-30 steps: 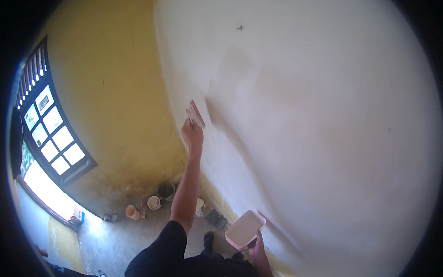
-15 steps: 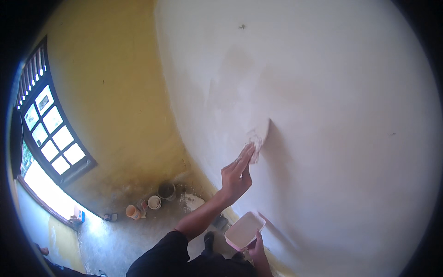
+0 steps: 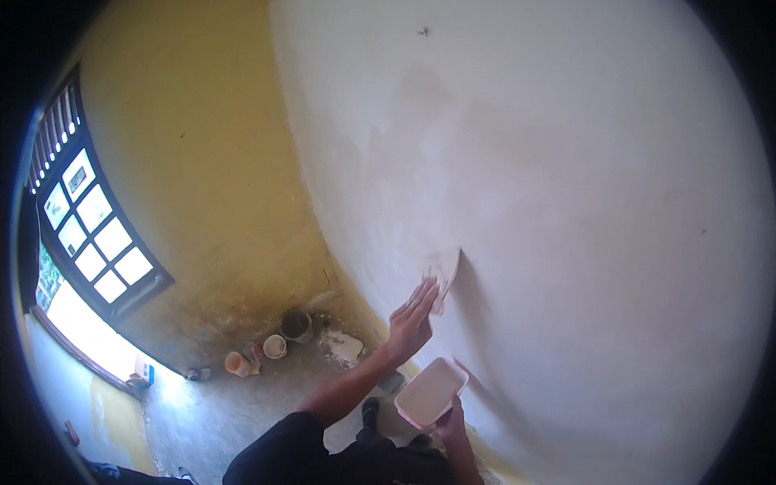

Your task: The person applies plaster to a wall and ceiling corner using a putty knife and a plastic container.

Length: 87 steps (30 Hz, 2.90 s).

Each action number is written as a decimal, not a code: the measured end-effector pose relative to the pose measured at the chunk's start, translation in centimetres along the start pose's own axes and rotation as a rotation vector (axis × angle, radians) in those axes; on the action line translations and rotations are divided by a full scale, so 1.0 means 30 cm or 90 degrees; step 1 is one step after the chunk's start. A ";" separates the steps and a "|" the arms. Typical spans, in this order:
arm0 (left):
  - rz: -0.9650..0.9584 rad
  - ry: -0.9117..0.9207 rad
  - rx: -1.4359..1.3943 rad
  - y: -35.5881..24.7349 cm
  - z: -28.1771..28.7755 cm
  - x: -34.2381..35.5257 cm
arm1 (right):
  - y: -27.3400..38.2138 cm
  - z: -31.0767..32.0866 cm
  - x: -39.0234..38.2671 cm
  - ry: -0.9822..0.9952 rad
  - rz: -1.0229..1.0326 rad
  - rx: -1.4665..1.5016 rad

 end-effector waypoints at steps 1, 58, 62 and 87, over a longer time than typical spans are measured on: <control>0.053 0.019 -0.026 0.005 0.033 -0.060 | 0.003 -0.003 0.006 -0.005 0.000 0.004; 0.901 0.040 -0.784 0.570 0.199 -0.550 | -0.088 -0.294 0.308 0.069 -0.082 -0.064; 0.704 -0.120 -0.501 0.629 0.279 -0.137 | -0.063 -0.211 0.305 0.019 -0.070 -0.035; 0.531 -0.250 -0.018 0.918 0.245 0.367 | -0.090 -0.118 0.140 -0.005 -0.038 -0.016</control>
Point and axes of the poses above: each hand's wrist, its own x-axis towards the middle knuckle, its own z-axis out of the back of the hand, y = z × x, the point moved 7 cm from there along x, towards the middle knuckle, and after that the axes turned 6 degrees about x, right-handed, at the moved point
